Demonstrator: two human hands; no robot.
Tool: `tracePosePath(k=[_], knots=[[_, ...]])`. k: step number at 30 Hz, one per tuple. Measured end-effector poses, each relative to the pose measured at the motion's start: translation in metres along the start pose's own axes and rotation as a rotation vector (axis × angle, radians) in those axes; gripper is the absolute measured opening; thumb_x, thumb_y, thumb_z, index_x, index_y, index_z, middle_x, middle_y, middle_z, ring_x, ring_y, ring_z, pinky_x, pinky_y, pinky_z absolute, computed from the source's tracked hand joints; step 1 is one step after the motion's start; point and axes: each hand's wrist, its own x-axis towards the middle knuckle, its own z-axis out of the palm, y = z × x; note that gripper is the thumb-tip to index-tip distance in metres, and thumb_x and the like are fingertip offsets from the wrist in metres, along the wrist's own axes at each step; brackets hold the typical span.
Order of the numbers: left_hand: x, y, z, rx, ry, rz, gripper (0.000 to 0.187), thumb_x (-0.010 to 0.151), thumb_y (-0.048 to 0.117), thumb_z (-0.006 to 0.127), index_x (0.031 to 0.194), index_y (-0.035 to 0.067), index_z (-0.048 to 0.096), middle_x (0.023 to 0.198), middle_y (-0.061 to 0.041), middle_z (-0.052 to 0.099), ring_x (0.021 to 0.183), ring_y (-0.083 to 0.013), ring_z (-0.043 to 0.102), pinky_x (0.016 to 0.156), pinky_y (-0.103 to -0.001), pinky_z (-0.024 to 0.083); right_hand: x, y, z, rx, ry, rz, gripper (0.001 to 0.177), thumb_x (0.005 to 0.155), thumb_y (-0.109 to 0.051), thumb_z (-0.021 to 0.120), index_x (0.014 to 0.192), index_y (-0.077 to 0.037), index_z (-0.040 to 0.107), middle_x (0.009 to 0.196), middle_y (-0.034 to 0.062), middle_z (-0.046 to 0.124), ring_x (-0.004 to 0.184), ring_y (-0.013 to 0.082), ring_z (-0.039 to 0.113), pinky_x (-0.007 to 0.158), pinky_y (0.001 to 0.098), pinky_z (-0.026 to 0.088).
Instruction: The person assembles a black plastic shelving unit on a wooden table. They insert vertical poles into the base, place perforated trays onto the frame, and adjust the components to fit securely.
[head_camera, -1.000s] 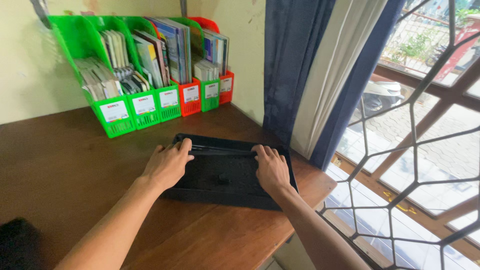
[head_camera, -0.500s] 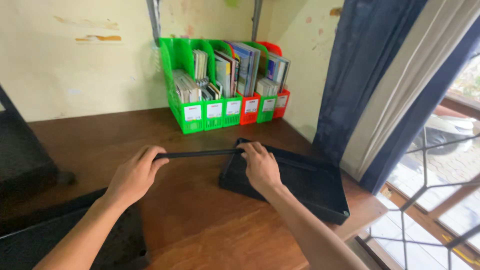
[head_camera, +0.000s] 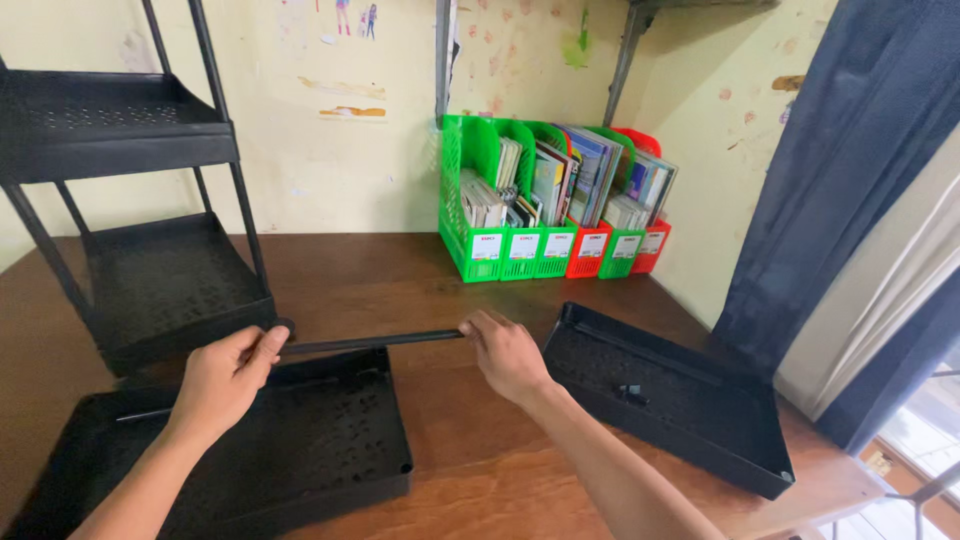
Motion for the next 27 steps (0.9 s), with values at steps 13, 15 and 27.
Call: tracePosePath(k=[13, 15, 27], knots=[[-0.028, -0.083, -0.062, 0.004, -0.067, -0.177, 0.061, 0.099, 0.053, 0.055, 0.074, -0.002, 0.063, 0.065, -0.015, 0.065, 0.062, -0.0261, 0.063, 0.064, -0.039, 0.052, 0.013, -0.067, 0.056, 0.232, -0.138, 0.076, 0.016, 0.098, -0.021, 0.063, 0.104, -0.006, 0.062, 0.093, 0.0179, 0.074, 0.087, 0.0410, 0.070, 0.071, 0.0478, 0.054], [-0.035, -0.084, -0.075, -0.031, -0.074, -0.094, 0.040, 0.095, 0.043, 0.065, 0.086, 0.003, 0.065, 0.071, -0.014, 0.066, 0.065, -0.0243, 0.060, 0.065, -0.039, 0.051, 0.013, -0.072, 0.064, 0.240, -0.181, 0.118, 0.018, 0.094, -0.019, 0.069, 0.103, -0.005, 0.063, 0.096, 0.0161, 0.073, 0.086, 0.0369, 0.071, 0.074, 0.0444, 0.056], [-0.078, -0.085, -0.104, 0.478, 0.060, 0.228, 0.023, 0.090, 0.029, 0.069, 0.107, 0.017, 0.077, 0.110, -0.002, 0.073, 0.102, -0.0272, 0.070, 0.088, -0.041, 0.056, 0.006, -0.101, 0.110, 0.018, -0.118, -0.164, 0.018, 0.085, -0.021, 0.075, 0.100, -0.011, 0.079, 0.102, 0.0097, 0.068, 0.100, 0.0314, 0.066, 0.087, 0.0429, 0.054]])
